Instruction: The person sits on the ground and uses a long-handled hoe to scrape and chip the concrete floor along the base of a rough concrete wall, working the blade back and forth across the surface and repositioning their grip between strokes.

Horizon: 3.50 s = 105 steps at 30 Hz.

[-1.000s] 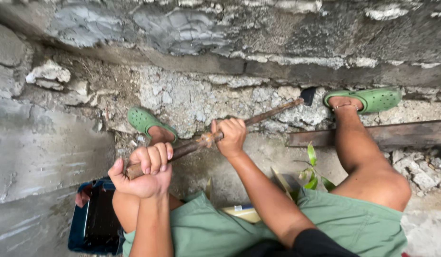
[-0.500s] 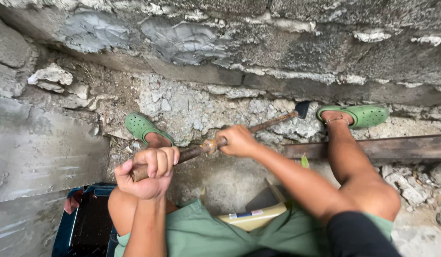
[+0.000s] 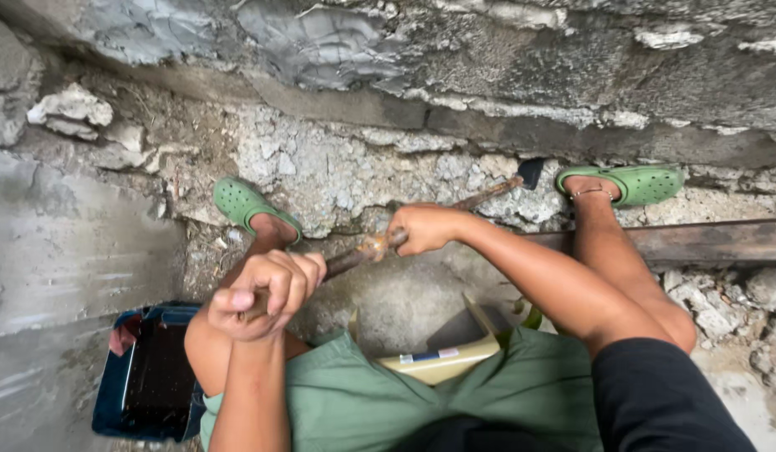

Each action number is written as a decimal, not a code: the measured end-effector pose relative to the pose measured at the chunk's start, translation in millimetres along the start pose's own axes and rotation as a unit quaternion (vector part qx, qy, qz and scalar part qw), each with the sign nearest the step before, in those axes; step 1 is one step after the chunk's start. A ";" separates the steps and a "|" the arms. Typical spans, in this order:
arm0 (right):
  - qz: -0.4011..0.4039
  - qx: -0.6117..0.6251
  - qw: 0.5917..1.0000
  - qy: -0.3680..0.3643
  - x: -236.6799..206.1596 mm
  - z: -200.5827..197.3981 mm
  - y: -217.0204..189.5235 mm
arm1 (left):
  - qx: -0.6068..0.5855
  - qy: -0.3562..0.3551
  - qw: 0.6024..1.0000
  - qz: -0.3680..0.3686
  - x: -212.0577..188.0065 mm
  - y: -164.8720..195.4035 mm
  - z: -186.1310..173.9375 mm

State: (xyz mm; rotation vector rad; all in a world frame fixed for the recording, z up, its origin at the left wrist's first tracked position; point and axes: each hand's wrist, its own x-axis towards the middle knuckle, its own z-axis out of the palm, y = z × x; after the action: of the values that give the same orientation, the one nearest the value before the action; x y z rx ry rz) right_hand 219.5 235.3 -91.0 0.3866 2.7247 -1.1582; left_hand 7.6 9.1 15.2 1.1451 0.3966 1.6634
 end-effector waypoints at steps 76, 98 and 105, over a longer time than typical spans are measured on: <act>-0.028 -0.066 0.795 0.602 -3.1 46.2 -93.1 | -0.034 0.221 0.972 0.066 21.2 -7.9 52.3; 0.010 -0.096 0.763 0.640 29.5 55.0 -99.2 | -0.069 0.345 0.932 0.092 8.0 -12.3 25.8; -0.016 -0.017 0.985 0.173 7.9 -2.6 -61.7 | -0.029 0.132 0.990 0.035 8.8 -1.7 11.5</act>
State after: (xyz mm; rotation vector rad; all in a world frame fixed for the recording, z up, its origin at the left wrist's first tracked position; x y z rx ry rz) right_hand 193.6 197.4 -48.9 0.5933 3.0513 -1.1429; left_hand 18.0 14.5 23.9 0.9080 0.4744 1.8837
